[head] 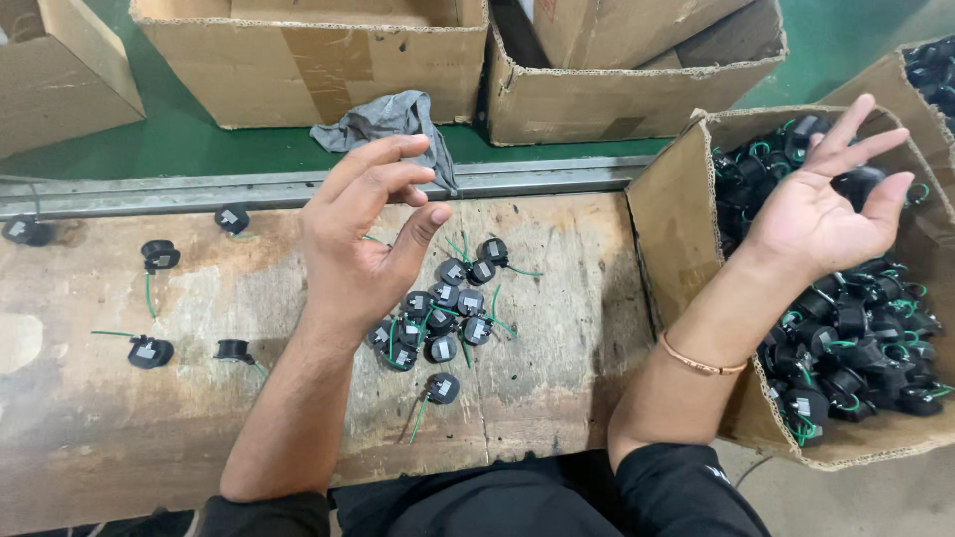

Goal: The person picks small black electrical plug components with green wires from a cardboard box and works on them one at a time at a wooden workbench, twisting and folding the wire leads and pressing the parts together, then sets the finished piece on the bench. The person repeats this handling cycle continuously across the episode.

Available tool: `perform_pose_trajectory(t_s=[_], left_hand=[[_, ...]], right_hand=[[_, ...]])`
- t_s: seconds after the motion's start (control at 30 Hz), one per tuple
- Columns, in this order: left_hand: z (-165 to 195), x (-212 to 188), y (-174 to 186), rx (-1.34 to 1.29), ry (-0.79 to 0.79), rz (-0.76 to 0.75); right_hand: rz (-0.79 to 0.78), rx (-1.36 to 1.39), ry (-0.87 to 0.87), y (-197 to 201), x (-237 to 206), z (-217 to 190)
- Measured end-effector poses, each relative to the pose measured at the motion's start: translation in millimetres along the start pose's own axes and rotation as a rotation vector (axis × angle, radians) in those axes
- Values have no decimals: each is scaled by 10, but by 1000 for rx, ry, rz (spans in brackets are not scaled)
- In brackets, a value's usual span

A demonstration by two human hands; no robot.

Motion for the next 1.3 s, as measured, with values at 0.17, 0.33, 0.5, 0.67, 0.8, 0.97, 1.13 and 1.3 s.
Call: perform_pose_trajectory(t_s=[0.17,0.33,0.5,0.67,0.8,0.97,1.13,1.3], left_hand=[[-38,7,5,-8,-36,-32],[-345,-38,-145,245,76,-380],[-752,-314,-605,528,-11,-757],[-1026,-550,-930,613,64,-928],[-1066,-418,-931,712,96,-897],[-718,-157,-488,355,87,-689],[-246,-11,-113,-71,-31,-359],[-56,-17,-150,-184,-104,-16]], right_hand=[[-378,-190,-121,35,-38,-111],[-437,-638,84,46,-183,-201],[-615,-780,19,63,-610,143],[-724,-967,74,110,-1074,657],[-727,-1040,4,93,-1203,868],[-709,-1136,-187,157,-1226,1184],[-1021,-1771,-610,162,-1447,1498],[-1127,-1814,-1039,531,-1584,1764]])
Point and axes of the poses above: each hand's wrist, its own x-axis towards the middle knuckle, its own y-axis out of the back of the hand, z = x × y, the point moved 2 cm from there along x, towards the middle knuckle, and after that the axes turned 5 degrees about x, right-handed, at the moved point
